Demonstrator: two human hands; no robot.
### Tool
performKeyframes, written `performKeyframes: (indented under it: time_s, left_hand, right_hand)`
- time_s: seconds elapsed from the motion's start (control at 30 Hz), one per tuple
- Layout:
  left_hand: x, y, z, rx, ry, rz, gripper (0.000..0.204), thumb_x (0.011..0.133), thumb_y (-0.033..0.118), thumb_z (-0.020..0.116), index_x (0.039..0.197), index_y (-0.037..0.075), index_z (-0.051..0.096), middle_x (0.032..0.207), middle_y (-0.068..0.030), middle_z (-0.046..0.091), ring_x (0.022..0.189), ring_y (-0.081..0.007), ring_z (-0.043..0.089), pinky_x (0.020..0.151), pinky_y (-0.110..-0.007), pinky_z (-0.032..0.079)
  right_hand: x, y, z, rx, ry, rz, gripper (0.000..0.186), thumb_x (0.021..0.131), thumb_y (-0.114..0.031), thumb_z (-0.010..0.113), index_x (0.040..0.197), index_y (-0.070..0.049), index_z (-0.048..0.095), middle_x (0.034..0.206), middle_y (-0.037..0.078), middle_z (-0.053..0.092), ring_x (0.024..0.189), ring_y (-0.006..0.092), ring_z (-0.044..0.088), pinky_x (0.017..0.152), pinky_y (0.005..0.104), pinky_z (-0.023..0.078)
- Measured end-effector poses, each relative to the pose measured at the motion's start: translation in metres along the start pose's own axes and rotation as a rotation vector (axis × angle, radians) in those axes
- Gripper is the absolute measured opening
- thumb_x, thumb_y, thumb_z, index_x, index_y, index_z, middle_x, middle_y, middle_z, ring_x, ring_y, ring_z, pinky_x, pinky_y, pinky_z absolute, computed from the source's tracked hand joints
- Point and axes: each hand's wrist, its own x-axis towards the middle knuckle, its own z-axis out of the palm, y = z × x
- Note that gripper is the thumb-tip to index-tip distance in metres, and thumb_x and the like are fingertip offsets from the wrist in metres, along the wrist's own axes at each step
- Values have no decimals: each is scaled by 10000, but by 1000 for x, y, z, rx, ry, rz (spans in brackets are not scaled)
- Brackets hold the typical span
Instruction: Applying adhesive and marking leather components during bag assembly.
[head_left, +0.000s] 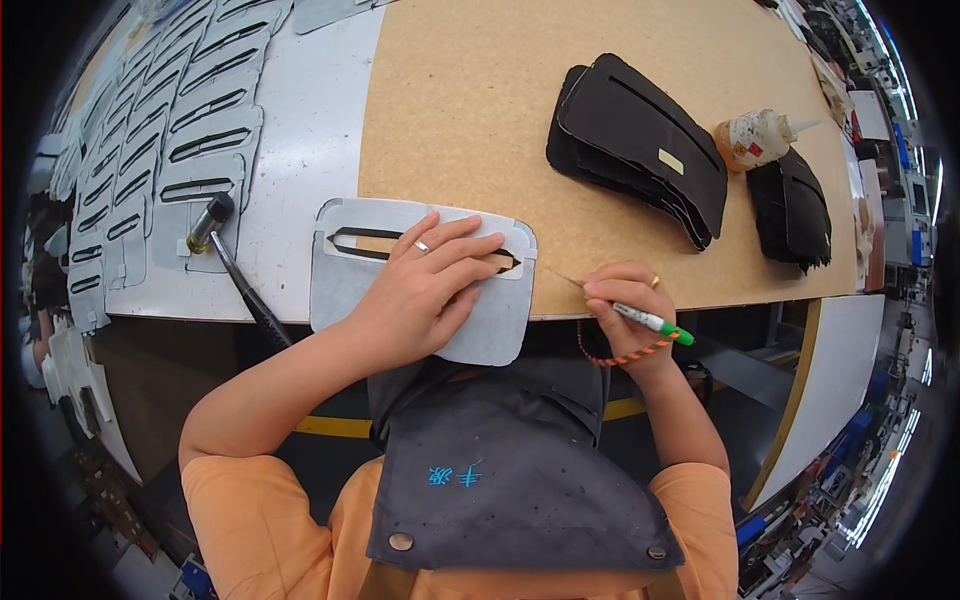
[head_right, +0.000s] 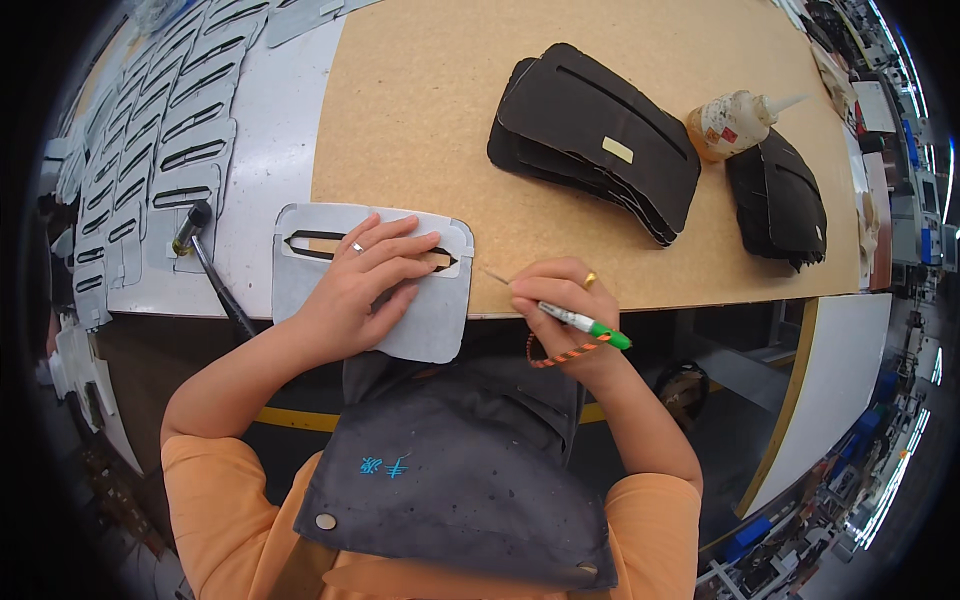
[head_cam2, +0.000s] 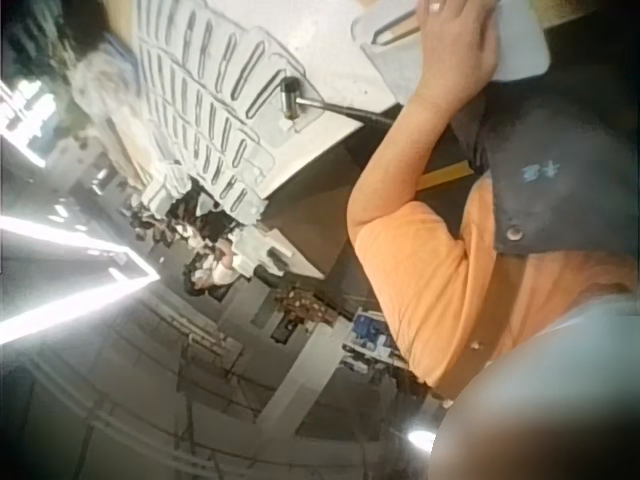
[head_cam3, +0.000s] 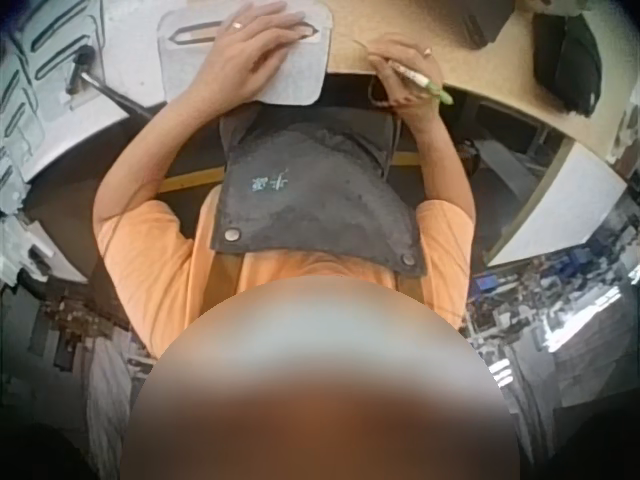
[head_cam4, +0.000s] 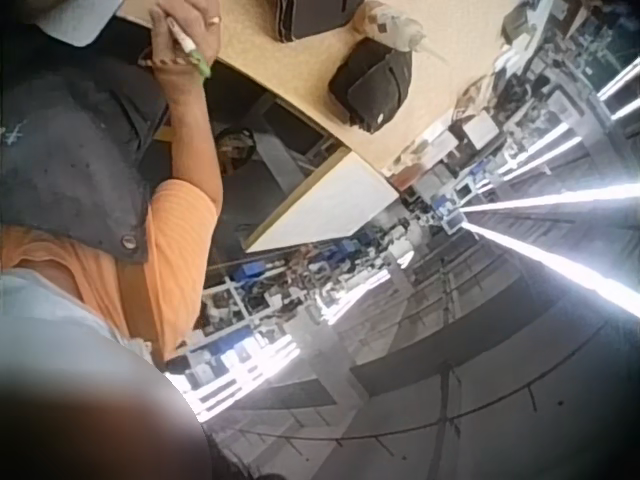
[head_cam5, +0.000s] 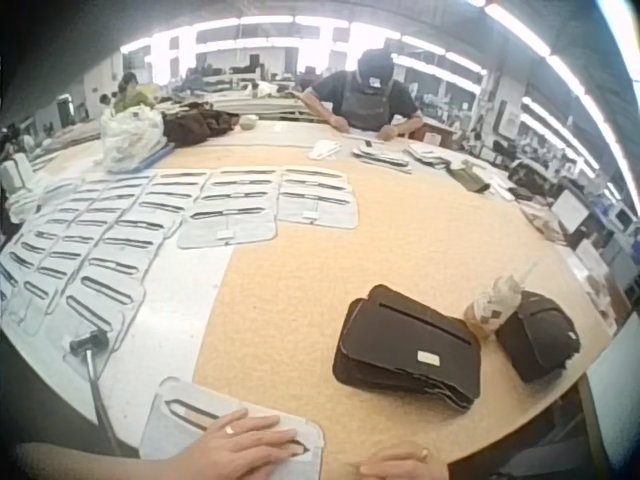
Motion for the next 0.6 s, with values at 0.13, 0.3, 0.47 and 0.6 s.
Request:
performKeyframes:
  time_s: [0.13,0.3,0.47,0.6]
  left_hand:
    - [5,-7,-5,-163,85,-108,198,796,46,598,992,72,584,1144,-89,558,1076,-294,511,944,-440,355]
    - [26,-15,-18,97,53,-85,303,786,66,623,1082,77,557,1177,-93,513,1146,-279,444,958,-382,297]
    - [28,-25,-21,171,-67,-169,350,796,124,640,1127,84,535,1125,-88,493,1109,-269,431,931,-390,293]
    - [26,-31,-19,154,-26,-143,345,800,138,643,1126,91,537,1067,-83,492,1067,-259,429,905,-396,296]
  right_hand:
    - [-10,-5,-1,-67,92,107,135,784,39,673,901,-22,645,836,97,627,761,202,608,632,289,480]
    - [-1,-13,21,34,11,141,212,785,40,638,987,-27,632,889,109,639,804,227,619,703,324,488]
    - [8,-12,45,-478,-214,-189,378,704,-18,617,1076,-68,579,1003,44,638,1010,249,569,1005,429,369]
    - [3,-15,35,-525,-228,-166,338,706,-12,615,1036,-79,589,1033,34,635,1035,226,559,1027,440,349]
